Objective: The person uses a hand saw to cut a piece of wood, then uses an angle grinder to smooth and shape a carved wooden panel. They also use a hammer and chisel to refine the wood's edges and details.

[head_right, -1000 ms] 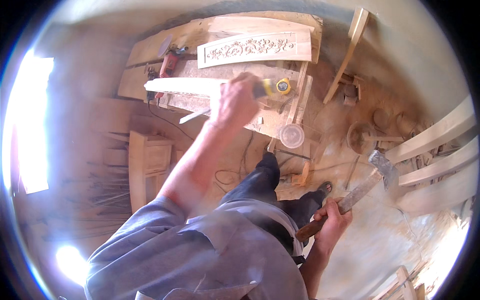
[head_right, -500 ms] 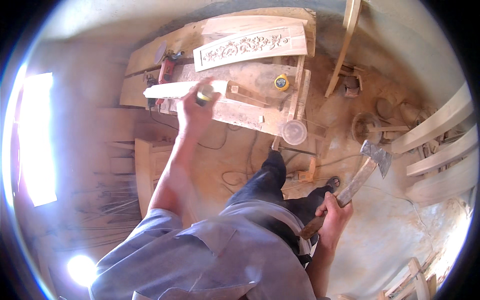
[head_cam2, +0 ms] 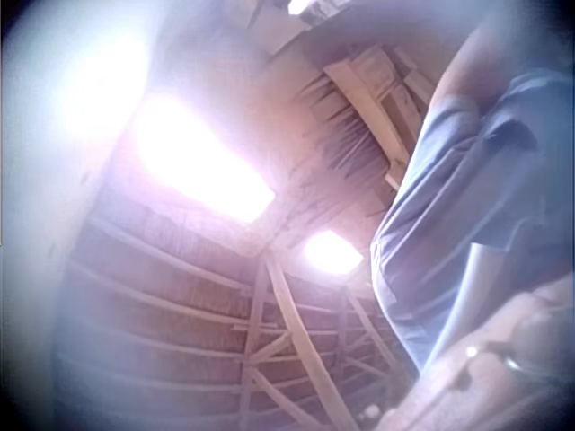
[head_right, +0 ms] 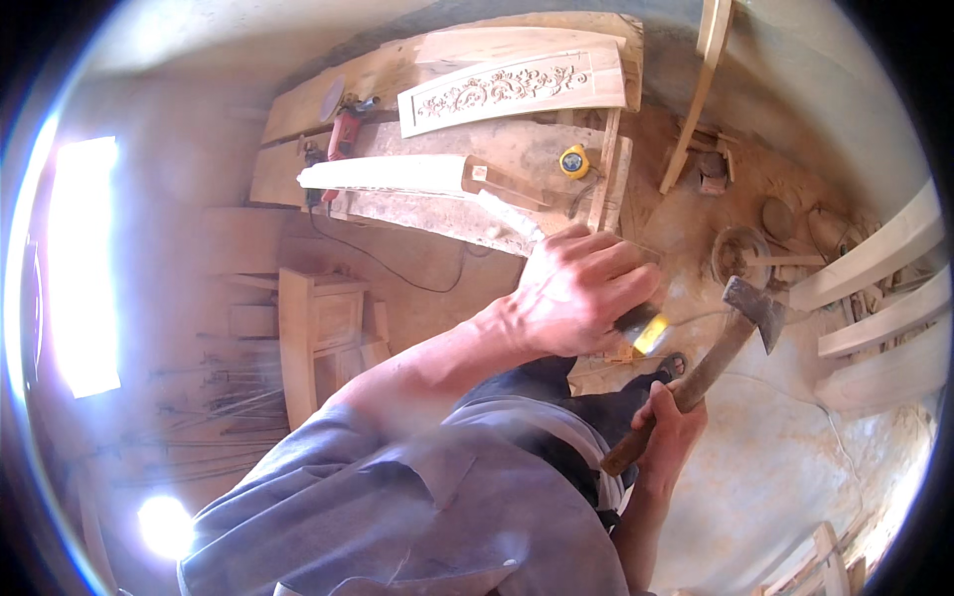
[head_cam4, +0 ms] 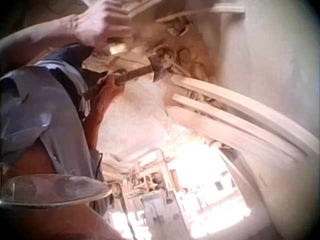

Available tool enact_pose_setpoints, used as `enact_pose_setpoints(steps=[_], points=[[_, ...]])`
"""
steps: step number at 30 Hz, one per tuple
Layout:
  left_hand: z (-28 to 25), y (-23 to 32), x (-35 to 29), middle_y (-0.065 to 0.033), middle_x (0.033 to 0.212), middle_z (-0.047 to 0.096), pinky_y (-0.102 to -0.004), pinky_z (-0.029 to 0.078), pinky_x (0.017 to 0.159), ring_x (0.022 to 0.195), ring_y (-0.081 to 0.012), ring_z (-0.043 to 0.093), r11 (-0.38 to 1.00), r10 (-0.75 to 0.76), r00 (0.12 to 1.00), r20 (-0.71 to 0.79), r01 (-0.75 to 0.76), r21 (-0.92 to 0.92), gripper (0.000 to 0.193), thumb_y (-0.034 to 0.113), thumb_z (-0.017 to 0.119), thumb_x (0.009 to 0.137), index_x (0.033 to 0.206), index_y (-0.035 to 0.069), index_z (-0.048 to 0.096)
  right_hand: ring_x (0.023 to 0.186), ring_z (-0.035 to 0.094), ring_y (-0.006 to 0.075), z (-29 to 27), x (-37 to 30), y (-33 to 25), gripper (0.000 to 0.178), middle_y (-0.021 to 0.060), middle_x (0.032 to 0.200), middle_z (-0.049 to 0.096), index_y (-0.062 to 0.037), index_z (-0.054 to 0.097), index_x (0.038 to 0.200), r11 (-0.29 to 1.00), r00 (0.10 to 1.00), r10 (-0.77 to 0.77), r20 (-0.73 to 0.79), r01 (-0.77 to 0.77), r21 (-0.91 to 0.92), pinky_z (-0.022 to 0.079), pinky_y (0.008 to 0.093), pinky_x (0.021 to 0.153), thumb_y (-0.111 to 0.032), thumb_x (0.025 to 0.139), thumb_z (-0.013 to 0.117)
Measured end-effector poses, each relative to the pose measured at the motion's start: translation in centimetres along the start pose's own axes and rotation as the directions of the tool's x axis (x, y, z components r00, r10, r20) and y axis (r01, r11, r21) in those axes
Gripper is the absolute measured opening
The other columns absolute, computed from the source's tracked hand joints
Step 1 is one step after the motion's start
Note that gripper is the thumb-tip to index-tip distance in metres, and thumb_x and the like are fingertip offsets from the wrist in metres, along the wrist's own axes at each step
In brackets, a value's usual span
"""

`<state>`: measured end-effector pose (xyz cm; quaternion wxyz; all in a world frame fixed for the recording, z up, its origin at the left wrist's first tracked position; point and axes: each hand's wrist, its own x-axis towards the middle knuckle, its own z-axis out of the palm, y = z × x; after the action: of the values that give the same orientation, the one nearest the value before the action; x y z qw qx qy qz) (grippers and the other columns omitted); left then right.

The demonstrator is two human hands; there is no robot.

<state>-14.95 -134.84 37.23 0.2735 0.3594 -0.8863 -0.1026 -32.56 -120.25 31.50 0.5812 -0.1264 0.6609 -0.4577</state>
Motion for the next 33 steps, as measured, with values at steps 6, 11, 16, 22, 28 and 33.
enact_pose_setpoints(steps=[6, 11, 16, 22, 28, 33], points=[[0.9, -1.3, 2.3, -0.0053, 0.074, 0.056, -0.0425, 0.049, 0.064, 0.071, -0.0271, 0.063, 1.000, 0.017, 1.000, -0.025, -0.017, 0.006, 0.022, 0.020, 0.073, 0.065, 0.078, 0.011, 0.058, 0.048, 0.047, 0.0120, -0.9, 0.1, 0.5, 0.013, 0.0020, 0.063, 0.050, -0.0021, 0.054, 0.093, 0.999, 0.996, 0.035, -0.087, -0.034, 0.010, 0.042, 0.0278, 0.047, -0.010, 0.088, 0.064], [1.4, -2.0, 3.0, -0.0060, 0.075, 0.058, -0.0438, 0.050, 0.065, 0.071, -0.0291, 0.063, 0.999, -0.035, 0.997, -0.068, 0.038, 0.038, 0.022, 0.018, 0.074, 0.065, 0.081, 0.011, 0.060, 0.045, 0.050, 0.0133, -2.1, 0.2, 1.3, 0.015, 0.0035, 0.060, 0.053, -0.0038, 0.055, 0.088, 0.993, 0.996, 0.007, -0.083, 0.003, 0.116, 0.041, 0.0266, 0.043, -0.008, 0.090, 0.069], [2.4, -2.2, 4.7, -0.0069, 0.079, 0.060, -0.0435, 0.051, 0.066, 0.077, -0.0297, 0.065, 0.986, -0.110, 0.980, -0.165, 0.128, 0.105, 0.028, 0.014, 0.077, 0.063, 0.085, 0.011, 0.059, 0.045, 0.050, 0.0132, -2.6, 0.4, 1.7, 0.014, 0.0034, 0.060, 0.053, -0.0040, 0.056, 0.089, 0.989, 0.994, 0.009, -0.108, 0.008, 0.150, 0.041, 0.0265, 0.043, -0.007, 0.090, 0.069], [5.4, -3.9, 7.0, -0.0103, 0.084, 0.065, -0.0471, 0.053, 0.074, 0.085, -0.0323, 0.068, 0.930, -0.255, 0.950, -0.180, 0.292, 0.223, 0.017, 0.010, 0.070, 0.073, 0.089, 0.009, 0.064, 0.046, 0.049, 0.0127, -3.8, 1.1, 0.1, 0.013, 0.0026, 0.059, 0.051, -0.0044, 0.055, 0.087, 0.993, 0.985, -0.056, -0.162, 0.071, 0.091, 0.040, 0.0266, 0.044, -0.007, 0.091, 0.067], [7.0, -4.3, 6.4, -0.0112, 0.086, 0.068, -0.0479, 0.053, 0.073, 0.088, -0.0333, 0.069, 0.916, -0.332, 0.943, 0.029, 0.315, 0.250, 0.010, 0.010, 0.063, 0.082, 0.091, 0.009, 0.066, 0.052, 0.046, 0.0109, -6.2, 3.1, -3.2, 0.025, 0.0006, 0.061, 0.047, -0.0097, 0.047, 0.075, 0.912, 0.941, -0.249, -0.231, 0.308, 0.271, 0.036, 0.0266, 0.050, -0.014, 0.095, 0.062], [5.9, -3.3, 5.7, -0.0099, 0.088, 0.069, -0.0462, 0.052, 0.075, 0.088, -0.0320, 0.069, 0.932, -0.276, 0.959, 0.057, 0.253, 0.258, 0.011, 0.013, 0.066, 0.082, 0.092, 0.009, 0.067, 0.050, 0.049, 0.0104, -0.9, 3.3, -1.3, 0.020, 0.0019, 0.059, 0.053, -0.0069, 0.054, 0.079, 0.940, 0.941, -0.327, -0.087, 0.333, 0.068, 0.038, 0.0250, 0.049, -0.016, 0.095, 0.062]])
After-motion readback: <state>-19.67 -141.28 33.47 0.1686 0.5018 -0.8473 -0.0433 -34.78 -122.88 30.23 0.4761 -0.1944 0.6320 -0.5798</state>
